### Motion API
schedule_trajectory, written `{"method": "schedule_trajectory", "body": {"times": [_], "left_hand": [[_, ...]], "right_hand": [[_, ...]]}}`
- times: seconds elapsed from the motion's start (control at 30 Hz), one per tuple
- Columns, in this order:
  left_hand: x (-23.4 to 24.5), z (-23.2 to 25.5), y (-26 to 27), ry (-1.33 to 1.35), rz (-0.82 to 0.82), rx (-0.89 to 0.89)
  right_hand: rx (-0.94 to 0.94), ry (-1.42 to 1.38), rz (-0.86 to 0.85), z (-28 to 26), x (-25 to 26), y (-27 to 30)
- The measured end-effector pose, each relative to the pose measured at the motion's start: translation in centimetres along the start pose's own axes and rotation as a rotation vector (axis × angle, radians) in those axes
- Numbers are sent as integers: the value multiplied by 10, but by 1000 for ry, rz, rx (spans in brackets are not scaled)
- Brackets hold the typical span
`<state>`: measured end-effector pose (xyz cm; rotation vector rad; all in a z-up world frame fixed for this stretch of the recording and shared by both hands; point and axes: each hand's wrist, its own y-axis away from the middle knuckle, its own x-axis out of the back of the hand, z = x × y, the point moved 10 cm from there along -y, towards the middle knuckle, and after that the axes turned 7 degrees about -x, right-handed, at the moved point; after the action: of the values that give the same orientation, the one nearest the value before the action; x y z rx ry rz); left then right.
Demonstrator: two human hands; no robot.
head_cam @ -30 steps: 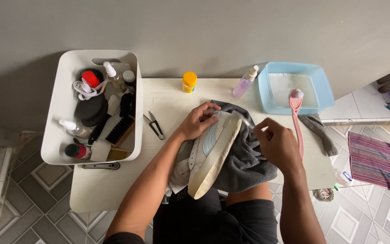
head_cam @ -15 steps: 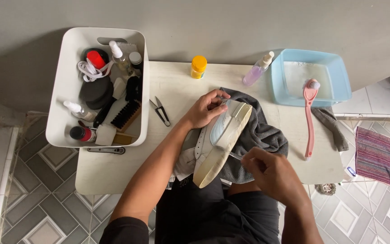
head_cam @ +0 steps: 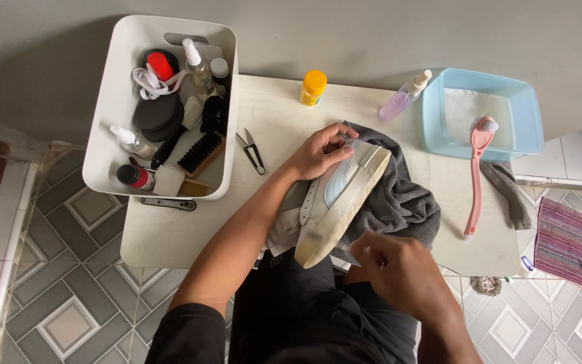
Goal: A person is cleaning a white shoe by applying a cleaning agent and wiping it with a cloth at a workstation.
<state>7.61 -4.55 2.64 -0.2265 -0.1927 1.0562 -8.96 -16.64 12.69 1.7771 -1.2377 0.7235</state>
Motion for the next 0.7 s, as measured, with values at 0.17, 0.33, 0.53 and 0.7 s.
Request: {"method": "schedule_trajectory", "body": {"times": [0.17,0.33,0.53,0.7], "left_hand": [[-1,1,0,15,2,-20],[-2,0,5,11,-11,-3],[2,3,2,36,8,-32],[1,4,2,50,0,-48]], "right_hand": [[-41,97,137,3,12,-2],[140,91,-79,-26,-7,8],[180,135,-43,-34,-19,11],[3,273,32,-18,-13,11]]}}
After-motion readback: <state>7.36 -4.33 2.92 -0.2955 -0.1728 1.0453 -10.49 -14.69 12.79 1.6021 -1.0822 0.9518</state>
